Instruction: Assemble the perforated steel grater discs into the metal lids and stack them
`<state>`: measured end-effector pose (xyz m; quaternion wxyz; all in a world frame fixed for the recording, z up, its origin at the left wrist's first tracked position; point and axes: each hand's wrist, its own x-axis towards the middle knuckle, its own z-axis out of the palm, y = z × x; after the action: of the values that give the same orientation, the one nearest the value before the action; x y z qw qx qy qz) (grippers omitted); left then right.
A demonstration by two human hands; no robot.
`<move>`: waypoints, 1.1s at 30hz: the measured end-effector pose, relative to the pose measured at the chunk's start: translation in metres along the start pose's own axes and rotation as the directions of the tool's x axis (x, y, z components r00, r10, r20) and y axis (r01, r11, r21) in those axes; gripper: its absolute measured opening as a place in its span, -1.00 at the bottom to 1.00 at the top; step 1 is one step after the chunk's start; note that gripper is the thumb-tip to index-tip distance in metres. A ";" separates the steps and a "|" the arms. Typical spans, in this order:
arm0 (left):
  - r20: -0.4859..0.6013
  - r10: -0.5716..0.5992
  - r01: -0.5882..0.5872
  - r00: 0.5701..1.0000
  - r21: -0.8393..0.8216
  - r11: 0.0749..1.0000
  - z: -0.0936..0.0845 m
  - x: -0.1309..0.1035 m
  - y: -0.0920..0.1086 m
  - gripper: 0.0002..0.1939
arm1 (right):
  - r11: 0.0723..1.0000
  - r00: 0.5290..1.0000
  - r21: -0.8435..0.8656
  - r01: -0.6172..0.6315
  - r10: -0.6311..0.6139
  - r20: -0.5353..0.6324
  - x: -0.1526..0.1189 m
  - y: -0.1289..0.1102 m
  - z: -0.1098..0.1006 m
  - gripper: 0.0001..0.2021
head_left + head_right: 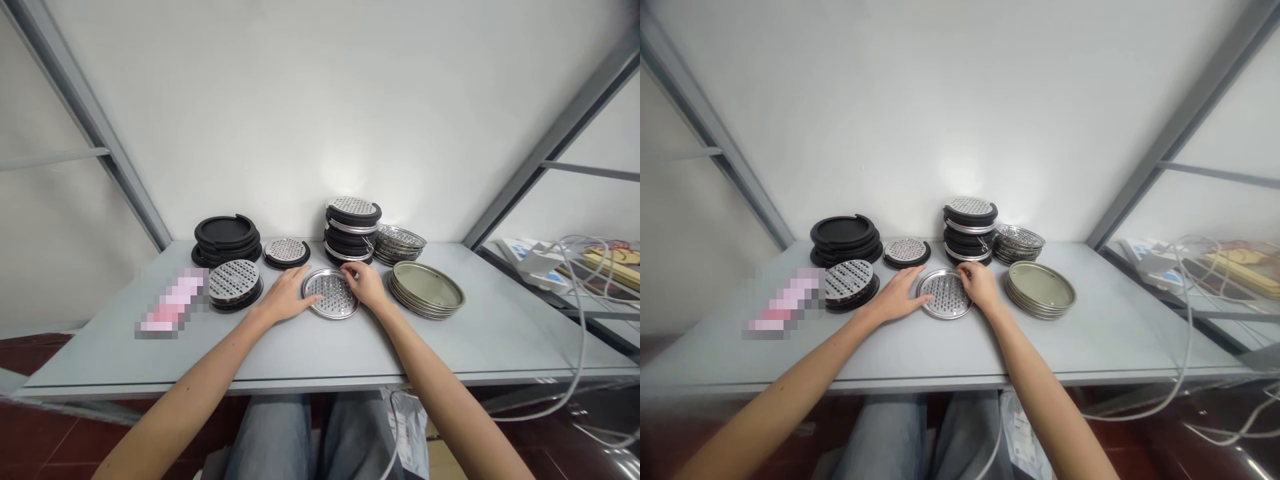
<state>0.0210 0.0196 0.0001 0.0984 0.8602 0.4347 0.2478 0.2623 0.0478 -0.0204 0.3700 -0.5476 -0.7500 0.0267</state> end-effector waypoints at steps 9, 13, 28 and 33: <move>0.208 0.021 -0.018 0.978 -0.015 1.000 0.010 -0.005 0.009 0.03 | 0.999 0.997 0.026 -0.042 0.040 0.061 0.002 0.012 0.000 -0.84; 0.237 0.001 0.006 0.971 -0.031 1.000 0.007 -0.004 0.010 0.02 | 1.000 0.995 0.028 -0.014 0.011 0.100 0.001 0.012 0.001 -0.84; 0.222 0.030 -0.025 0.975 -0.029 0.999 0.003 -0.003 0.012 -0.02 | 0.999 0.992 0.032 0.037 -0.041 0.121 0.002 0.014 0.002 -0.90; 0.235 0.018 -0.017 0.972 -0.009 1.000 0.001 -0.003 0.013 -0.02 | 0.999 0.987 0.004 0.048 -0.048 0.152 0.006 0.012 0.001 -0.93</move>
<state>0.0292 0.0097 0.0027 0.1499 0.8869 0.4116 0.1466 0.2705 0.0582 -0.0239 0.3125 -0.5256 -0.7890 0.0595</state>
